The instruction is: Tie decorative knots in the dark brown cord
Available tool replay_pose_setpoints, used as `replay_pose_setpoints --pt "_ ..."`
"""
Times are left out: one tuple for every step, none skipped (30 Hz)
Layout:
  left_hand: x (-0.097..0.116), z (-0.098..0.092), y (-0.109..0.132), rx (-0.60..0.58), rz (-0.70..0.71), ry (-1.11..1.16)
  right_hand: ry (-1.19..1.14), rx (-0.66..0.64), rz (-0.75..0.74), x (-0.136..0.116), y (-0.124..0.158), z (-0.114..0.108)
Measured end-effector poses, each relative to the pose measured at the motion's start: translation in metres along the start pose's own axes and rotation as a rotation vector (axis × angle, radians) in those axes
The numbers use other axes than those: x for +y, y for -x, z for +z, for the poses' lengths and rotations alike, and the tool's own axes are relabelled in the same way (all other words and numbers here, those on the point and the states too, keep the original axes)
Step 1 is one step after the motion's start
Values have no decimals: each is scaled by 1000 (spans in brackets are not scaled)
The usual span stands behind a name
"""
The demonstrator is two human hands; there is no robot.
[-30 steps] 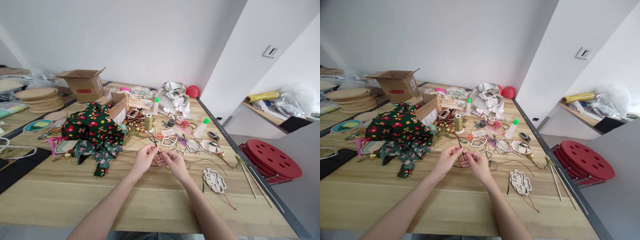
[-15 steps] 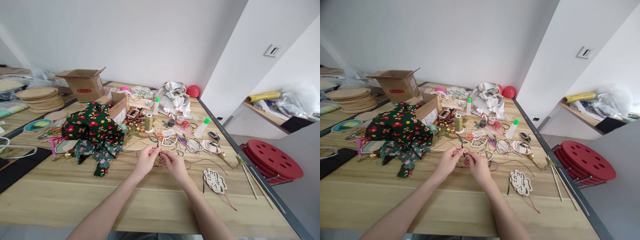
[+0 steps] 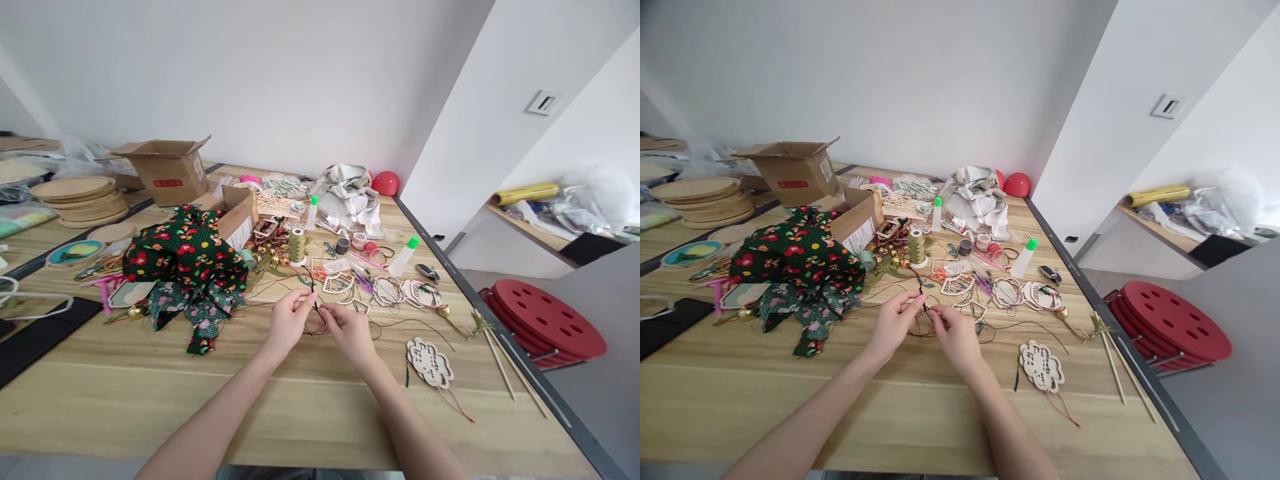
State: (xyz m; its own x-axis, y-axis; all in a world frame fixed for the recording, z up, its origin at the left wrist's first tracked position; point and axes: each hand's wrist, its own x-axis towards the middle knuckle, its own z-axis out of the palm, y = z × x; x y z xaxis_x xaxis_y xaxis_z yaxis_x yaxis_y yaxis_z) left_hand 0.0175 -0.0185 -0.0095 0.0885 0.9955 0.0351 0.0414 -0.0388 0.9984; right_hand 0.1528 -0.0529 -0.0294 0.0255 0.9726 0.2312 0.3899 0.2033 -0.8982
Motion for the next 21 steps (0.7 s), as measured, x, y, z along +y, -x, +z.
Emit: replay_pose_setpoints --pt "0 0 0 3 1 4 -7 -2 5 0 0 0" --pt "-1 0 0 6 2 5 -14 -4 12 -1 0 0" --pt "-1 0 0 10 4 3 -19 -4 17 -1 0 0" --pt "-1 0 0 14 6 0 -21 -3 19 -1 1 0" --pt "-1 1 0 18 6 0 -20 -2 17 -2 1 0" --pt "-2 1 1 21 4 2 -16 -4 13 -2 1 0" --pt "-2 1 1 22 1 6 -9 -7 6 -2 1 0" --pt "-2 2 1 22 -2 10 0 -11 -3 -2 1 0" --pt "-2 2 1 23 -4 14 11 -16 -11 -3 1 0" --pt "-2 3 1 25 -4 16 23 -22 -18 -3 2 0" --pt "-3 3 1 26 -3 16 33 -23 -22 -3 2 0" --pt "-3 3 1 27 -2 17 41 -20 -23 -4 2 0" --pt "-4 4 1 26 -1 18 45 -16 -20 -4 2 0" --pt "-4 4 1 23 1 19 47 -13 -14 -4 3 0" --pt "-5 4 1 20 4 19 48 -7 -5 -4 3 1" --pt "-5 4 1 14 8 19 51 -2 4 -5 3 1" --pt "-6 4 1 9 13 18 58 0 13 -5 4 1" --pt "-6 4 1 5 17 17 65 0 20 -6 4 1" --pt "-7 4 1 2 20 17 72 3 24 -6 5 2" --pt "-7 4 1 2 21 18 78 8 25 -7 5 2" --pt "-7 4 1 5 20 20 83 10 22 -7 5 2"
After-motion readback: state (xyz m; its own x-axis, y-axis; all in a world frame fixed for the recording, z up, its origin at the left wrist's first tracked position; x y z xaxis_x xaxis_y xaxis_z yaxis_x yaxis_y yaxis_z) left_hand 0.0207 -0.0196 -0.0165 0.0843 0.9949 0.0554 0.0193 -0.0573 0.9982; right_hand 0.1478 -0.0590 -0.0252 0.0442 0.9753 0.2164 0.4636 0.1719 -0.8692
